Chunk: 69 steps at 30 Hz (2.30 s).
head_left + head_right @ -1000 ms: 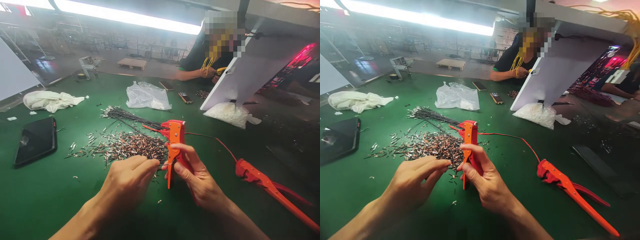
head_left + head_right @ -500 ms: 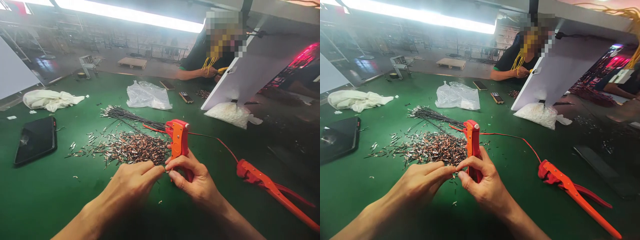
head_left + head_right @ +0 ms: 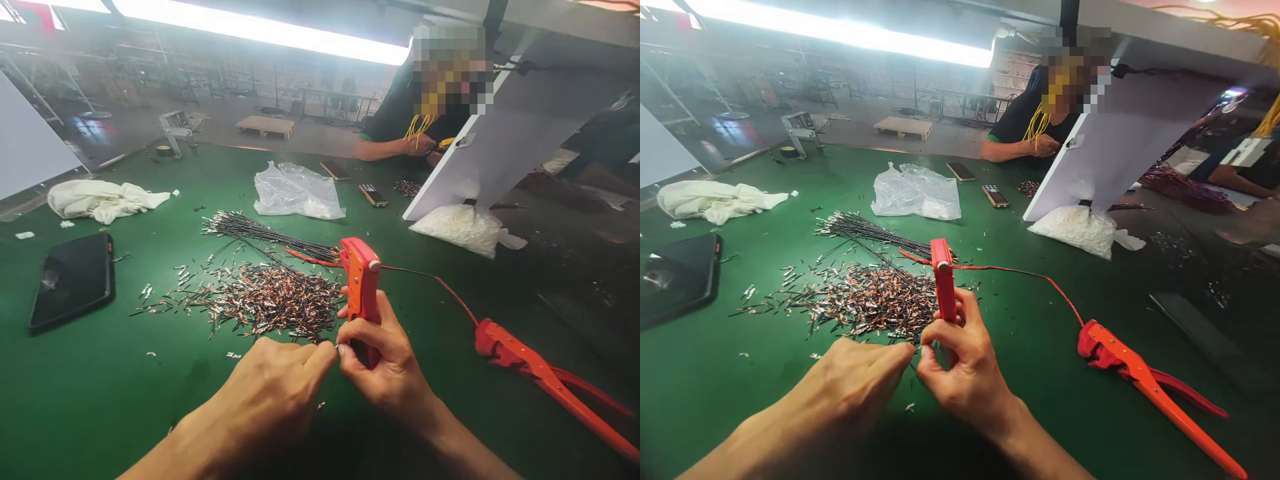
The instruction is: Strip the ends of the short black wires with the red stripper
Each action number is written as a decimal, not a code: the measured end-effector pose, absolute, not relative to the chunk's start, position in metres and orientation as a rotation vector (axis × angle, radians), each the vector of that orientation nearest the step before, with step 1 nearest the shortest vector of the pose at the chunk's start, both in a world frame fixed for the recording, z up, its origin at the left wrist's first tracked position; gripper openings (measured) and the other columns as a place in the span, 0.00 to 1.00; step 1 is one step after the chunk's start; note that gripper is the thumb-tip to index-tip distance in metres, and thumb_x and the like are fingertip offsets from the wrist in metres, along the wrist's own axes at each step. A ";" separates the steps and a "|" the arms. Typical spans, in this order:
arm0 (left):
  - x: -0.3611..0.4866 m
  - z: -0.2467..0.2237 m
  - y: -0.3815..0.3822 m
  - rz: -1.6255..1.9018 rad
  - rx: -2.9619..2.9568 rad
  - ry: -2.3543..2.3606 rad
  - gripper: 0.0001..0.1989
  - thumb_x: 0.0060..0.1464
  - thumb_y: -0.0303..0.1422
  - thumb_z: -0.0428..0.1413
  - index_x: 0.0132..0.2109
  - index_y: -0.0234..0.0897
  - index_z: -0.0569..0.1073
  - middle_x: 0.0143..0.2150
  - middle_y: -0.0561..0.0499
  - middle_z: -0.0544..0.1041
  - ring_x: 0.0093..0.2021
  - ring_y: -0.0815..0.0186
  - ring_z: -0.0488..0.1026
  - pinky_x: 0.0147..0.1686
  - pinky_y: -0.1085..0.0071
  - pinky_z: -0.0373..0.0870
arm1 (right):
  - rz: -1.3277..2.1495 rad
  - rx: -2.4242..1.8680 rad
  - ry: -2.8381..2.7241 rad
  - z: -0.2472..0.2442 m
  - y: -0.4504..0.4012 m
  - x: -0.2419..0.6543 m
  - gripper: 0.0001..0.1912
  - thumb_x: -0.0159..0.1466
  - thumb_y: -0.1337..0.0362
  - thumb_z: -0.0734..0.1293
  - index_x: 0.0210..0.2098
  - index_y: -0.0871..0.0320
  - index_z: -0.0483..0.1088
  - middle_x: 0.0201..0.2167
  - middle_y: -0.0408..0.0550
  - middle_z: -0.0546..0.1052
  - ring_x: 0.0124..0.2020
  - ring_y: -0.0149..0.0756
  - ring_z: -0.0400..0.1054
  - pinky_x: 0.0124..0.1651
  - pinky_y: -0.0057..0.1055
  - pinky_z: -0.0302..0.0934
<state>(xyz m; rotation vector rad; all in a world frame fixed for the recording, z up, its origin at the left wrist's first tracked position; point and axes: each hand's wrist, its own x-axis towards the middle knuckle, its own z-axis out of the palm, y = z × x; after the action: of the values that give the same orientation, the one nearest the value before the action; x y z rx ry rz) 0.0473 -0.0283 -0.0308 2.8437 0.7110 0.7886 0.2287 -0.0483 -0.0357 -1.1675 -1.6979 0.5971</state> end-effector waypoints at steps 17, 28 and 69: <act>0.048 -0.021 -0.031 0.963 2.819 0.780 0.09 0.57 0.19 0.45 0.35 0.38 0.65 0.20 0.57 0.69 0.16 0.68 0.65 0.14 0.72 0.57 | 0.529 -1.373 -1.488 -0.034 -0.035 0.250 0.05 0.61 0.68 0.67 0.31 0.52 0.74 0.43 0.48 0.66 0.51 0.45 0.63 0.47 0.38 0.61; 0.043 -0.037 -0.023 1.002 2.584 1.229 0.12 0.62 0.23 0.45 0.50 0.37 0.65 0.37 0.49 0.77 0.33 0.65 0.76 0.34 0.70 0.73 | 1.104 -1.142 -1.454 -0.034 -0.033 0.253 0.08 0.66 0.62 0.66 0.44 0.45 0.75 0.45 0.46 0.66 0.42 0.36 0.66 0.44 0.35 0.63; 0.060 -0.035 -0.042 0.965 2.460 1.160 0.09 0.67 0.29 0.40 0.49 0.40 0.62 0.26 0.55 0.75 0.21 0.69 0.75 0.19 0.78 0.67 | 1.849 -0.600 -0.553 -0.028 -0.048 0.223 0.25 0.53 0.76 0.62 0.50 0.57 0.72 0.39 0.50 0.80 0.43 0.43 0.72 0.53 0.46 0.61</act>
<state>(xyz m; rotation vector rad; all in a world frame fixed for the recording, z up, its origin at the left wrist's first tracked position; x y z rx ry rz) 0.0603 -0.0415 -0.0347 2.4596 1.1602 0.9654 0.2231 -0.0480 -0.0283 -0.6004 -0.5528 1.8491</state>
